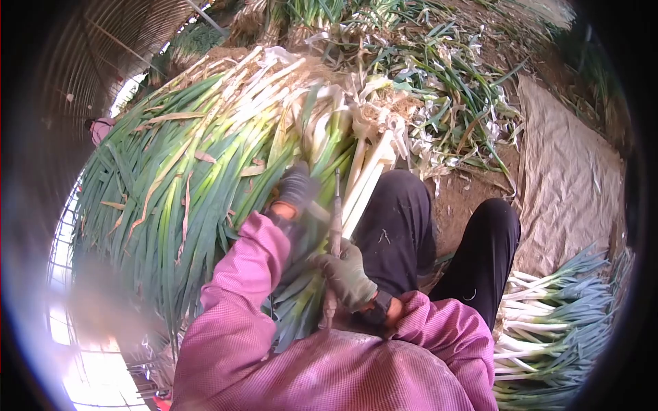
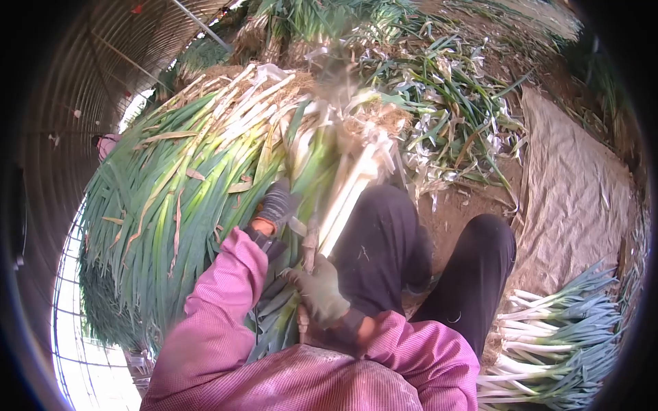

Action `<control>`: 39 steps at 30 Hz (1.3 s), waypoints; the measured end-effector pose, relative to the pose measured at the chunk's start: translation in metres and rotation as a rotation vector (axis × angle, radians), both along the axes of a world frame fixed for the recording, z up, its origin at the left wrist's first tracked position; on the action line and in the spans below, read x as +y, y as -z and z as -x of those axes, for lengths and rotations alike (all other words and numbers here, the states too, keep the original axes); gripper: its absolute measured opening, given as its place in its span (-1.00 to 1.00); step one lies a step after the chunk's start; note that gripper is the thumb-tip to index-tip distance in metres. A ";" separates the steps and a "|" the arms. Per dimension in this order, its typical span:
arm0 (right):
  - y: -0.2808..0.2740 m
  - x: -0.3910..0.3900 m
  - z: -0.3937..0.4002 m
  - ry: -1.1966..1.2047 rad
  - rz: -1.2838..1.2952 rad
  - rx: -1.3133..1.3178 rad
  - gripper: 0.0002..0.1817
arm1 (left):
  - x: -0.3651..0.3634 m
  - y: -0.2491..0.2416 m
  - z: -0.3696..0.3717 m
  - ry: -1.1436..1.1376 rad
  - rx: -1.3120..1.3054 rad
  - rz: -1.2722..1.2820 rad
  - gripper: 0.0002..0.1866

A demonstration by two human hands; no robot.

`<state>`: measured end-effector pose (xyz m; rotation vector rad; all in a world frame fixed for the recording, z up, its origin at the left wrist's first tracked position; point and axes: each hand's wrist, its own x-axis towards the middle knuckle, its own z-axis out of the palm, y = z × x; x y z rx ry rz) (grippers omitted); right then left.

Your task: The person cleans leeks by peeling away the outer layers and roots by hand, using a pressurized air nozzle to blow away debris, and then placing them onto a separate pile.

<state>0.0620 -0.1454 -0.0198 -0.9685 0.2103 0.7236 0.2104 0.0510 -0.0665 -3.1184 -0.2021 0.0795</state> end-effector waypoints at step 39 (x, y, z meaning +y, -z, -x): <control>0.098 0.038 -0.096 -0.217 -0.432 0.126 -0.44 | -0.024 -0.251 -0.115 0.315 0.094 1.447 -0.74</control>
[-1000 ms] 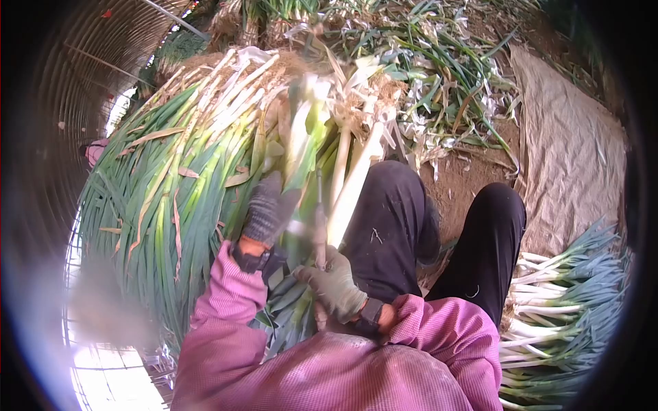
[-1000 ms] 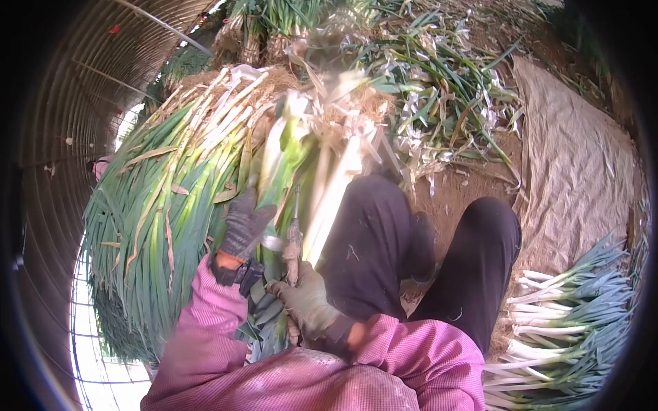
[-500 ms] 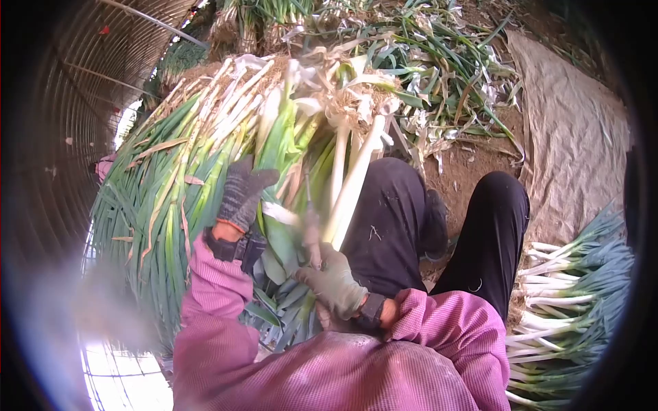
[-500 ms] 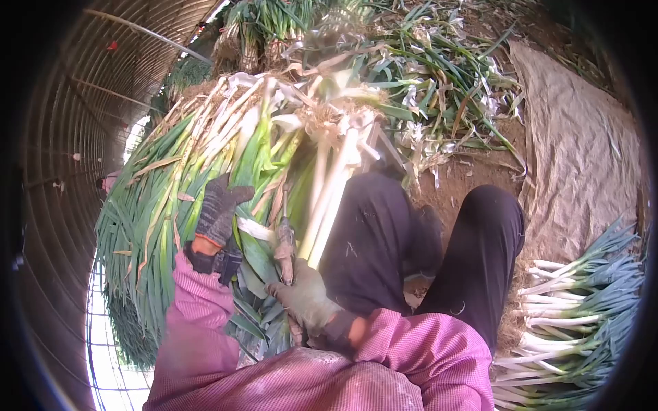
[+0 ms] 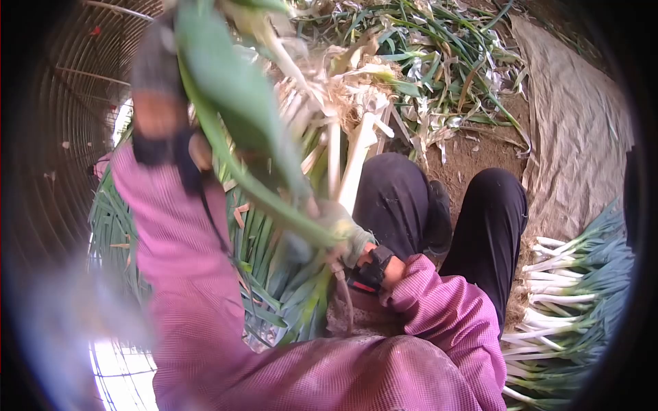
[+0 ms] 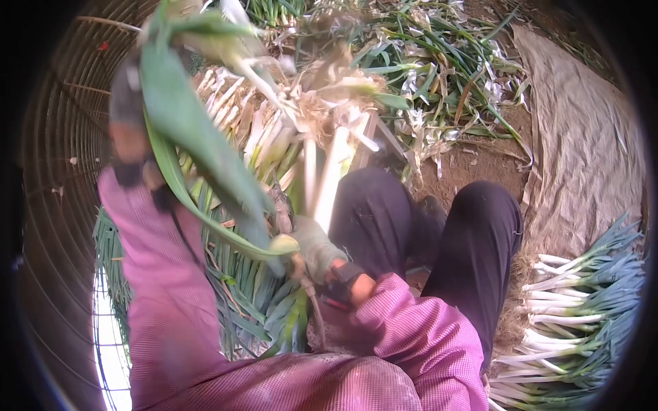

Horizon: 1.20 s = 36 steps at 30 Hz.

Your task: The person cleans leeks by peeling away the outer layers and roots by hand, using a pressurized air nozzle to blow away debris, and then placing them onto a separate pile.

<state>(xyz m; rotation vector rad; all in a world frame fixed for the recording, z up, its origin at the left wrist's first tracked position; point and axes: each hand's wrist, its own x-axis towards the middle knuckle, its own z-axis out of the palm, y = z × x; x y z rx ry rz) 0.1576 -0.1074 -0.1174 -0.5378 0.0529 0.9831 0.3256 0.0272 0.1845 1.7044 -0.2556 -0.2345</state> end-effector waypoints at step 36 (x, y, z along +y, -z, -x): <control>-0.060 -0.030 0.107 0.061 0.476 -0.250 -0.65 | 0.063 0.255 0.192 -0.498 -0.224 -1.905 -0.43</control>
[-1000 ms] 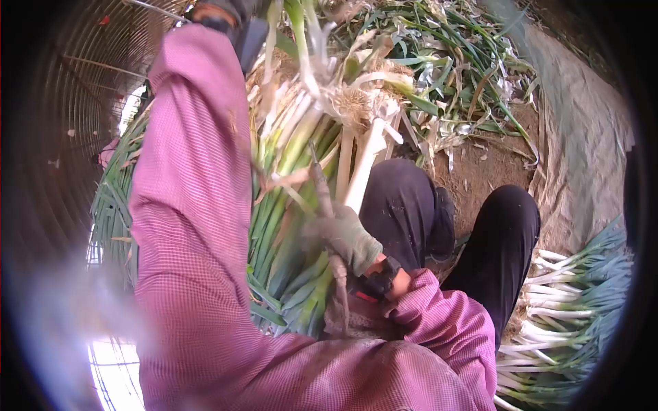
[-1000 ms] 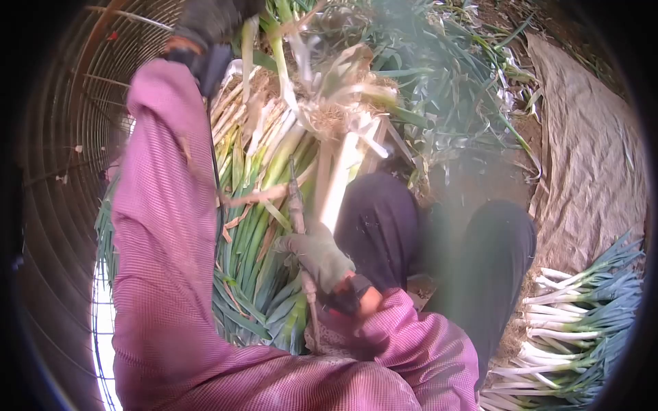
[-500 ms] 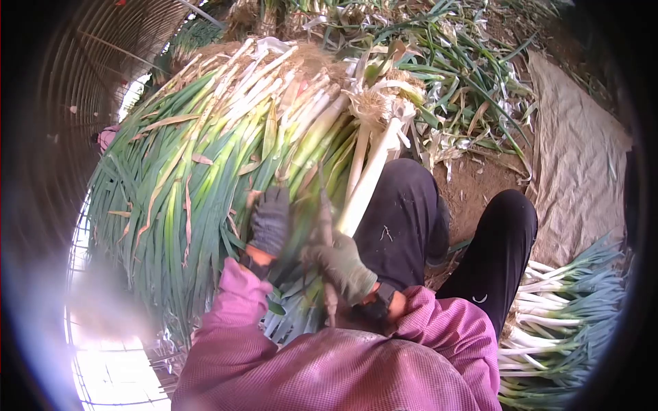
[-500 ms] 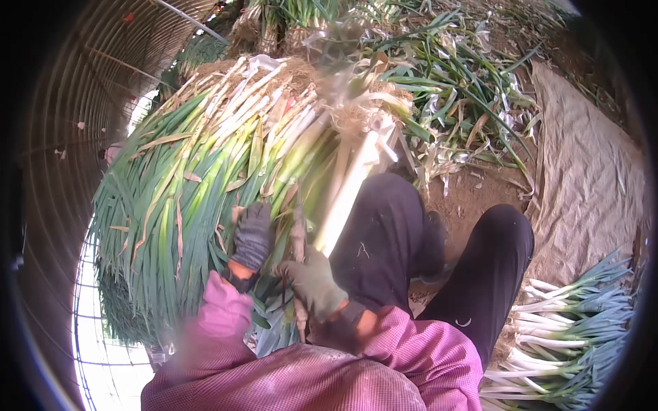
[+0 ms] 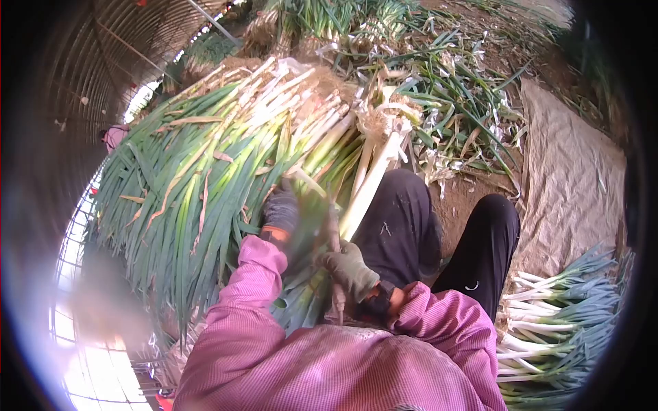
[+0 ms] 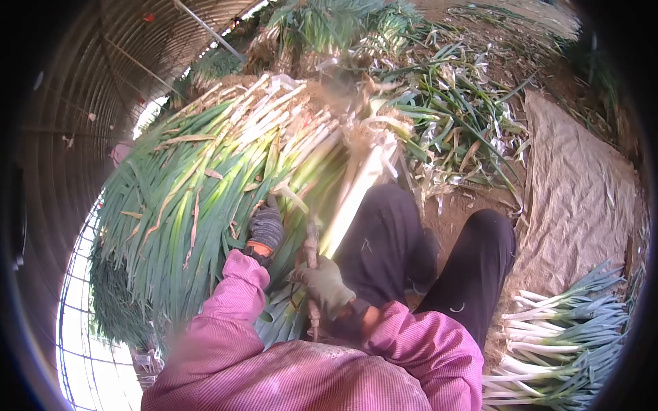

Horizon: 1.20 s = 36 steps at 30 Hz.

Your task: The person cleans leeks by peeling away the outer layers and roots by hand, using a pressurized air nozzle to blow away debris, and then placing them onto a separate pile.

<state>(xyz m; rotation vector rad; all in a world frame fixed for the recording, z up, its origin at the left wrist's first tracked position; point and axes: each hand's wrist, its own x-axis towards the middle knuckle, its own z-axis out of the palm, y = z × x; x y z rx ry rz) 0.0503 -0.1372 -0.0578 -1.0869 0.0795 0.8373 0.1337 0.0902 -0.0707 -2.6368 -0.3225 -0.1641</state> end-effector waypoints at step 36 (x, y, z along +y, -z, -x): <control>-0.019 -0.017 -0.059 0.169 -0.119 0.073 -0.71 | -0.053 -0.025 0.010 0.195 0.066 -0.002 -0.76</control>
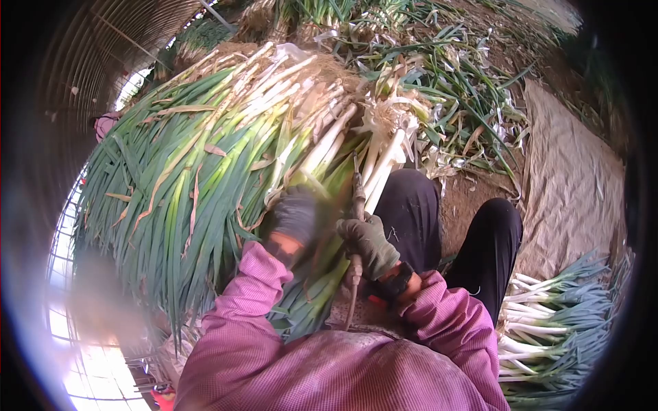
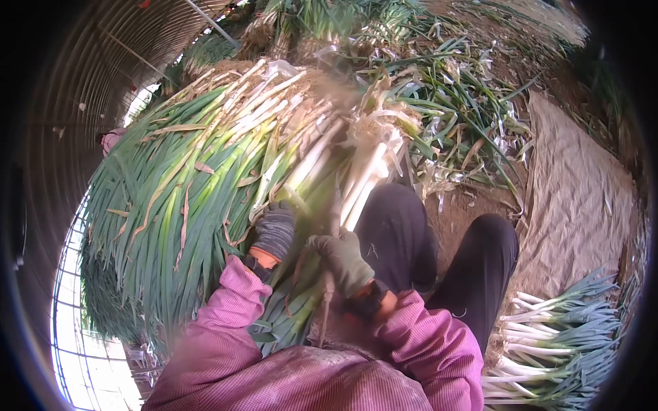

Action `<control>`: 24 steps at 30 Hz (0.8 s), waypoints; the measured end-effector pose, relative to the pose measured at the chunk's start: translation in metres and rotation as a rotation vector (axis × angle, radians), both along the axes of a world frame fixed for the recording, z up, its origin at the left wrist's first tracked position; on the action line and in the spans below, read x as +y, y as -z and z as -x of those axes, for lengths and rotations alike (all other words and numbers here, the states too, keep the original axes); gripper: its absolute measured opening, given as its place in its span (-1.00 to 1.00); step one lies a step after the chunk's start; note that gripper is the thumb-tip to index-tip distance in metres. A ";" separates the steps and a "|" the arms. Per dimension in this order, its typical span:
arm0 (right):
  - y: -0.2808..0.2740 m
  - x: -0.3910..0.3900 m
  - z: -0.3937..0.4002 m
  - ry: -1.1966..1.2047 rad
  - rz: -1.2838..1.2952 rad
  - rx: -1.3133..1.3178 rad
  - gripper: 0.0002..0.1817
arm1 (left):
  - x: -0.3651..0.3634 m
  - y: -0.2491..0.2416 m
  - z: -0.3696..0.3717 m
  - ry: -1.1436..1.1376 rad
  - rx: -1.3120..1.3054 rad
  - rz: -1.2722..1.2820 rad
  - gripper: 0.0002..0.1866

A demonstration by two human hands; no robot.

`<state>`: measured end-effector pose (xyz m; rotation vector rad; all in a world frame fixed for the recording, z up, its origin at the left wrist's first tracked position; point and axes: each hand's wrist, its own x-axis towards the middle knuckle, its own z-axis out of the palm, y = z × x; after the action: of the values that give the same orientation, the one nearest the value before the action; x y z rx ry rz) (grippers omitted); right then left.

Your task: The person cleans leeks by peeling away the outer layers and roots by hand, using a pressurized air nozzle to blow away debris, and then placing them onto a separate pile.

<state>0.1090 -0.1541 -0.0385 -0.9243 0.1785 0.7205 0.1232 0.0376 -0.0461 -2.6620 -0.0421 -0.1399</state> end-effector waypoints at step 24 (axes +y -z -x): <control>-0.042 0.009 0.076 -0.156 0.094 0.013 -0.60 | 0.034 -0.052 -0.038 -0.162 0.321 0.879 -0.42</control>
<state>0.0333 -0.1456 0.0038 -1.0311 0.1543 0.8682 0.1616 0.0720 0.0059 -3.4920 -0.2679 0.4670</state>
